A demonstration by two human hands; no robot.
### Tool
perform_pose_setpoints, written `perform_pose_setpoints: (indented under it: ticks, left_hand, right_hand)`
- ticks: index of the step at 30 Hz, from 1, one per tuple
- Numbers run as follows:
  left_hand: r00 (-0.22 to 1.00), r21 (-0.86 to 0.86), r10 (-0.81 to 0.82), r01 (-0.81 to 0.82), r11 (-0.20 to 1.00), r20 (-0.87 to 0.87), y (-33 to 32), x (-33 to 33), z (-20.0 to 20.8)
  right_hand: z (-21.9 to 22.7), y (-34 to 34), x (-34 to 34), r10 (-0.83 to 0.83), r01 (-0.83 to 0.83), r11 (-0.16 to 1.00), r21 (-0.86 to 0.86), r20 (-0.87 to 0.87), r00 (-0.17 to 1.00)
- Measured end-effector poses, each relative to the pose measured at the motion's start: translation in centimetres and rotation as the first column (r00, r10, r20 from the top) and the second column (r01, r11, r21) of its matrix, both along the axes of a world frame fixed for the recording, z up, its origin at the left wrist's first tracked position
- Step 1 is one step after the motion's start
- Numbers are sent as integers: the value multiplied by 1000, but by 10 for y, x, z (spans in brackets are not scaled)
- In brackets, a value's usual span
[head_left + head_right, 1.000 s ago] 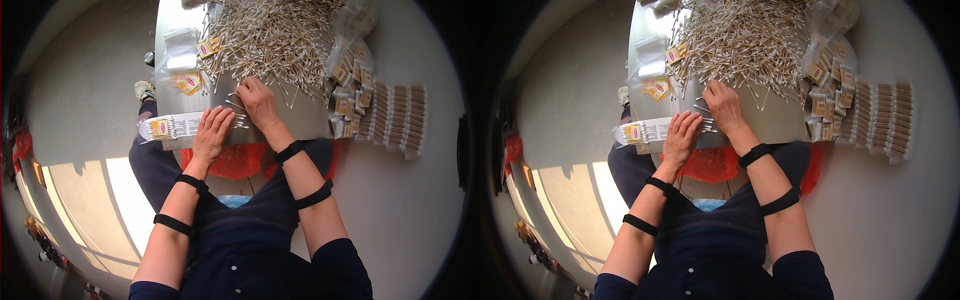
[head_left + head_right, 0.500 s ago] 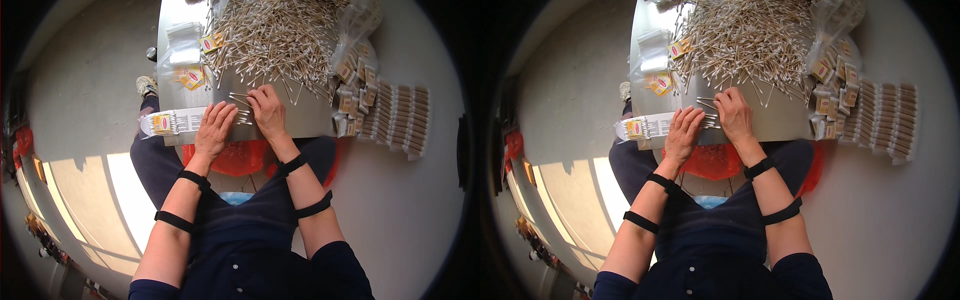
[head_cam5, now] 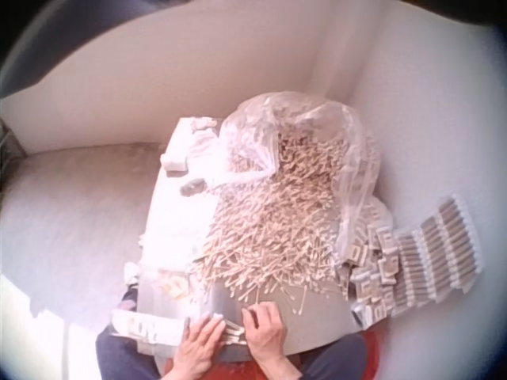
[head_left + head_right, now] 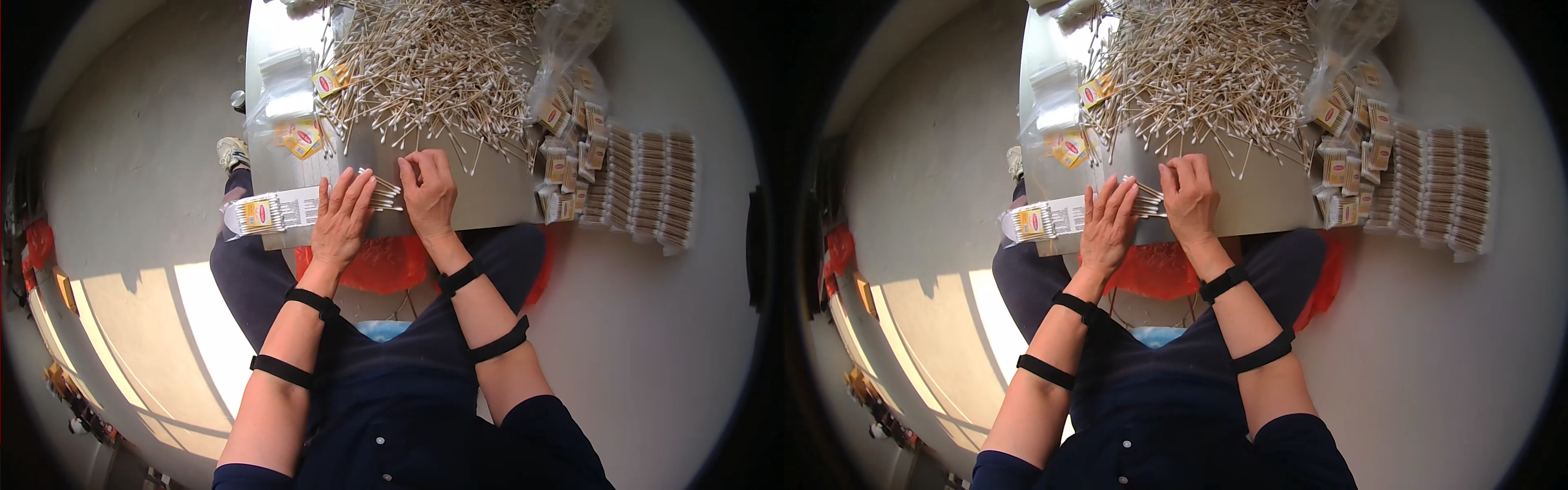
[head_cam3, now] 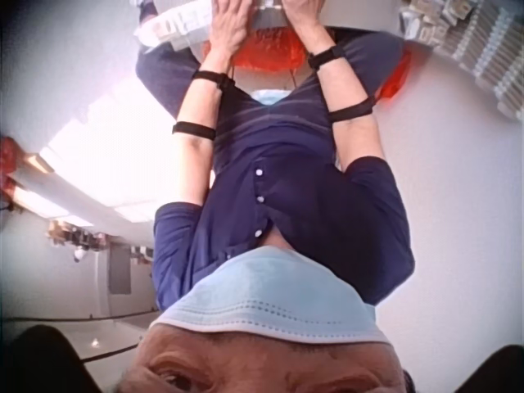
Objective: Arranging cotton swabs into a plastic container for packaging.
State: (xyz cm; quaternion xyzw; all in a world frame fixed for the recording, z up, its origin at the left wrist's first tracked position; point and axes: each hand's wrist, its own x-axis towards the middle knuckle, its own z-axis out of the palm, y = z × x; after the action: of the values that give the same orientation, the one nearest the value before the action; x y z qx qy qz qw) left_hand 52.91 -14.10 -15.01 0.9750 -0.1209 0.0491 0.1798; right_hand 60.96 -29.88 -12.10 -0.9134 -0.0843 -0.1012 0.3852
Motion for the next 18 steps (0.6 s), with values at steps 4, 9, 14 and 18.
perform_pose_setpoints:
  ticks: [4,9,14,18]
  left_hand:
    - [1000,-60,-10,11,998,17,-2,-1,-1]
    - [999,-47,7,-5,999,35,-1,-4,-1]
    - [1000,-56,4,-3,998,28,-2,-1,2]
    - [999,-40,-9,10,999,36,-1,1,2]
  right_hand:
    - [0,-7,29,-181,173,976,-131,-55,982]
    - [0,-22,9,-154,134,985,-111,-200,968]
    - [3,-29,-6,-33,27,988,-152,-38,999]
    - [9,-34,-3,75,-69,972,-226,15,997]
